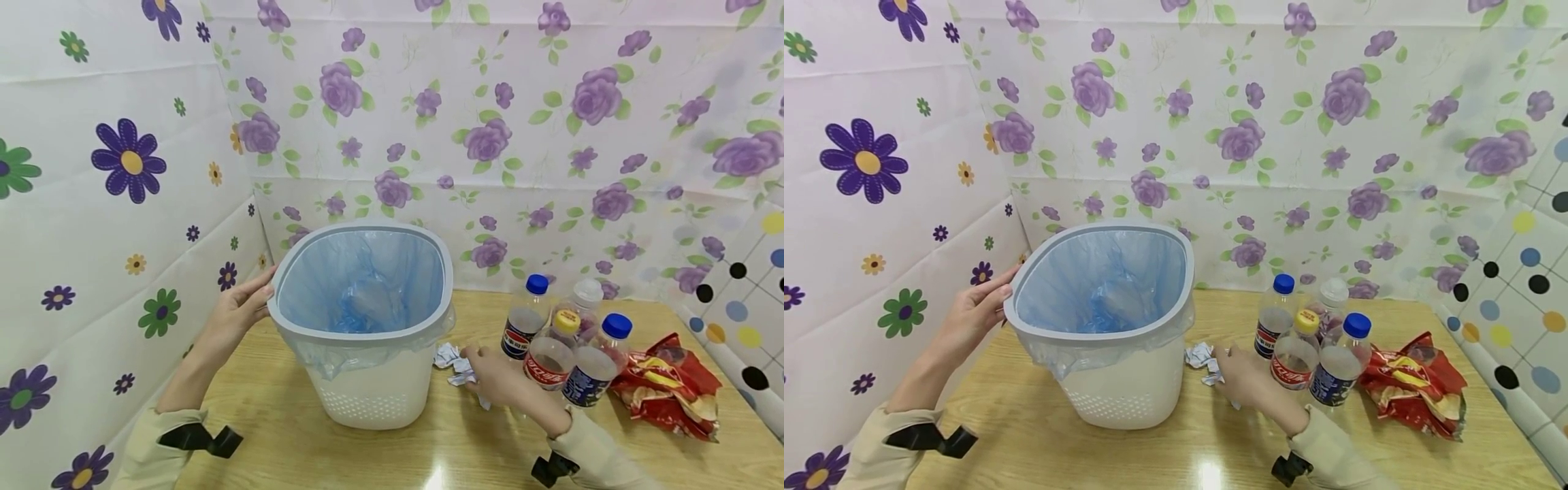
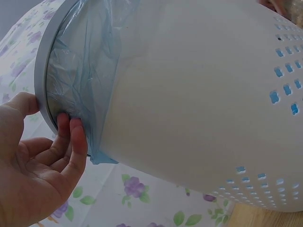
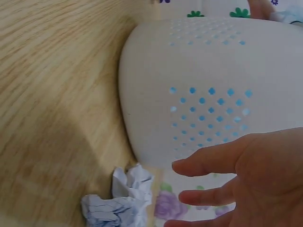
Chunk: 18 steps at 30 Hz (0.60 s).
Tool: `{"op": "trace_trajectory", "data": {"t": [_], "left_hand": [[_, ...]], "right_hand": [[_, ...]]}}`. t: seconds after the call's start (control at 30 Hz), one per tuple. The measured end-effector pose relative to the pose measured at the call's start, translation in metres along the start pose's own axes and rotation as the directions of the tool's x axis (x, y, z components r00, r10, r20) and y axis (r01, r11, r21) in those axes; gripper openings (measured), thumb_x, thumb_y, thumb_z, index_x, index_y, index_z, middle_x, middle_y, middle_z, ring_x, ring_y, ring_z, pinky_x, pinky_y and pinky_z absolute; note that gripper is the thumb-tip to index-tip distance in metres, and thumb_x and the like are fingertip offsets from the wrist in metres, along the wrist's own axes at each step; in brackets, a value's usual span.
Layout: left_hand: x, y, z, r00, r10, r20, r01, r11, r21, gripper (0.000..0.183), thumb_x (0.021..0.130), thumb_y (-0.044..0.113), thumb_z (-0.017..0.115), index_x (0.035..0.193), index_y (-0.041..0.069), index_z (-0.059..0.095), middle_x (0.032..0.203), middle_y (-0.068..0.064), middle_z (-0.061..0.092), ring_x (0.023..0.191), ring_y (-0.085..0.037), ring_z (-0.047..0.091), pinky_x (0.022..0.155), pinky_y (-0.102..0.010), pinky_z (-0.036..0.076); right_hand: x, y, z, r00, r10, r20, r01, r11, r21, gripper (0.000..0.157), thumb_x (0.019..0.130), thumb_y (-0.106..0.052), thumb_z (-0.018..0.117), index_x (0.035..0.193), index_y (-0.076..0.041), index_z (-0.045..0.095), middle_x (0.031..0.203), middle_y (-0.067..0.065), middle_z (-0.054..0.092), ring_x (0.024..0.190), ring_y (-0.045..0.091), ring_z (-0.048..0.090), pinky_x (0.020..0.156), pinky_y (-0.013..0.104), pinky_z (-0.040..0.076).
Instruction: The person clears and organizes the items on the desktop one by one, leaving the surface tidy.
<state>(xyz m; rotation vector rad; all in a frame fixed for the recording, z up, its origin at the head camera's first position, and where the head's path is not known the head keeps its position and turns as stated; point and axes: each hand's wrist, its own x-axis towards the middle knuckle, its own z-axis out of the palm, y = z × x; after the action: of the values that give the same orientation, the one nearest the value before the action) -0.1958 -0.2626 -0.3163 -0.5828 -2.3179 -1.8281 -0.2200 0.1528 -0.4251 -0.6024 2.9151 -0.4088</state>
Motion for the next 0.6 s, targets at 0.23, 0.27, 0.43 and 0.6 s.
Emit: {"op": "trace_trajectory", "data": {"t": [0.23, 0.27, 0.43, 0.6], "left_hand": [[0.0, 0.0, -0.001, 1.0, -0.004, -0.001, 0.004, 1.0, 0.009, 0.055, 0.105, 0.024, 0.041, 0.149, -0.005, 0.026, 0.156, -0.027, 0.021, 0.117, 0.012, 0.052, 0.093, -0.012, 0.051], [0.0, 0.0, -0.001, 1.0, -0.003, -0.001, 0.003, 1.0, 0.005, 0.055, 0.105, 0.023, 0.042, 0.149, -0.006, 0.026, 0.156, -0.027, 0.02, 0.116, 0.012, 0.052, 0.092, -0.012, 0.051], [0.0, 0.0, 0.0, 1.0, 0.001, 0.0, -0.001, 1.0, -0.008, 0.055, 0.105, 0.022, 0.042, 0.149, -0.007, 0.026, 0.156, -0.028, 0.021, 0.116, 0.011, 0.053, 0.092, -0.013, 0.052], [-0.001, 0.0, 0.0, 1.0, 0.003, -0.004, -0.003, 1.0, -0.009, 0.054, 0.105, 0.021, 0.041, 0.148, -0.007, 0.026, 0.155, -0.028, 0.021, 0.115, 0.01, 0.054, 0.091, -0.013, 0.052]], "right_hand": [[0.01, 0.017, 0.022, 0.995, -0.034, 0.091, 0.047, 0.989, -0.141, 0.029, 0.088, -0.023, 0.07, 0.107, -0.006, 0.056, 0.106, 0.022, 0.061, 0.09, 0.035, 0.059, 0.072, 0.051, 0.051], [0.01, 0.018, 0.025, 0.995, -0.045, 0.088, 0.058, 0.987, -0.152, 0.026, 0.087, -0.022, 0.071, 0.101, -0.006, 0.056, 0.101, 0.02, 0.06, 0.088, 0.034, 0.058, 0.075, 0.052, 0.049], [0.011, 0.016, 0.032, 0.997, -0.02, 0.074, 0.026, 0.997, -0.068, 0.027, 0.079, -0.01, 0.074, 0.095, 0.002, 0.056, 0.096, 0.023, 0.057, 0.088, 0.036, 0.057, 0.079, 0.055, 0.049], [0.007, 0.008, 0.033, 0.999, 0.025, 0.033, -0.025, 1.0, -0.015, 0.047, 0.074, -0.008, 0.08, 0.11, 0.007, 0.053, 0.109, 0.033, 0.054, 0.093, 0.041, 0.059, 0.081, 0.055, 0.053]]}}
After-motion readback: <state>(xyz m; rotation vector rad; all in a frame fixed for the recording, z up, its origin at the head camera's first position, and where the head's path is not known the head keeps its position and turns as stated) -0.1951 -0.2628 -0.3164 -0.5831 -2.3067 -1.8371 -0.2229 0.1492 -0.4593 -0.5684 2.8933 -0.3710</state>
